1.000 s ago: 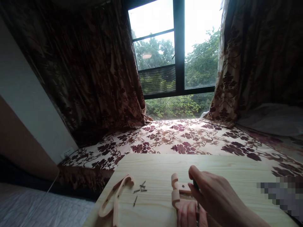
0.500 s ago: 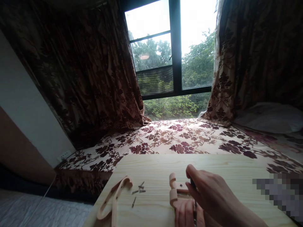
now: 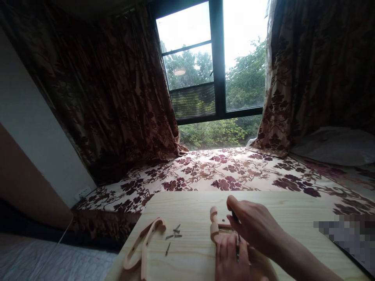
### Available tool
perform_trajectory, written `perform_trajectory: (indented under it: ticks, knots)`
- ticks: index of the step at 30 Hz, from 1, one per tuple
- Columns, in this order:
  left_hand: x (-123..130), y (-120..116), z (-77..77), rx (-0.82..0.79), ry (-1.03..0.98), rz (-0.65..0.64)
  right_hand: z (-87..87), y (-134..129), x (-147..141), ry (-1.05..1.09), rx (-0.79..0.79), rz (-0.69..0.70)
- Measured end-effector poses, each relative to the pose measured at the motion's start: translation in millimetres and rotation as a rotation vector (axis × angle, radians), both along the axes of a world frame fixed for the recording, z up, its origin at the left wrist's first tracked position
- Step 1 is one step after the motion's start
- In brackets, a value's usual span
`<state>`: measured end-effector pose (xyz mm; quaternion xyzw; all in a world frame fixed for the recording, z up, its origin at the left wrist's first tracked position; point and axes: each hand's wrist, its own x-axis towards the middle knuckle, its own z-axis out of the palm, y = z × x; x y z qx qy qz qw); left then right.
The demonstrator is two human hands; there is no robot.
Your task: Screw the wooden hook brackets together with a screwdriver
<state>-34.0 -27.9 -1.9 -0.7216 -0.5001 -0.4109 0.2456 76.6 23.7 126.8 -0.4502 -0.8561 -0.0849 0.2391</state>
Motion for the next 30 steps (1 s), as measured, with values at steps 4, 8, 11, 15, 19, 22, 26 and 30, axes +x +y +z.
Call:
perform_trajectory:
  ticks: [4,8,11,15,19,22,26,30]
  knots:
    - [0,7,8.6,-0.065,0.01,-0.053,4.6,15,4,-0.001,-0.017,0.003]
    - [4,5,7.2,-0.098,0.016,-0.057,4.3,20,9,0.015,-0.046,0.0]
    - [5,-2,9.1,-0.101,0.033,-0.059,4.2,19,10,0.023,-0.063,0.013]
    - [-15,-13,45.7,-0.033,0.017,-0.154,5.8,19,12,0.036,-0.086,0.039]
    - [-51,-7,108.1,-0.348,-0.133,-0.295,8.4,18,17,0.048,-0.097,0.089]
    - [-66,14,135.4,-0.566,-0.266,-0.316,9.4,15,21,0.065,-0.114,0.099]
    - [-68,32,132.9,-0.776,-0.279,-0.367,6.1,16,22,0.128,-0.171,0.09]
    - [-73,34,112.3,-0.879,-0.369,-0.39,-1.6,22,21,0.16,-0.192,0.122]
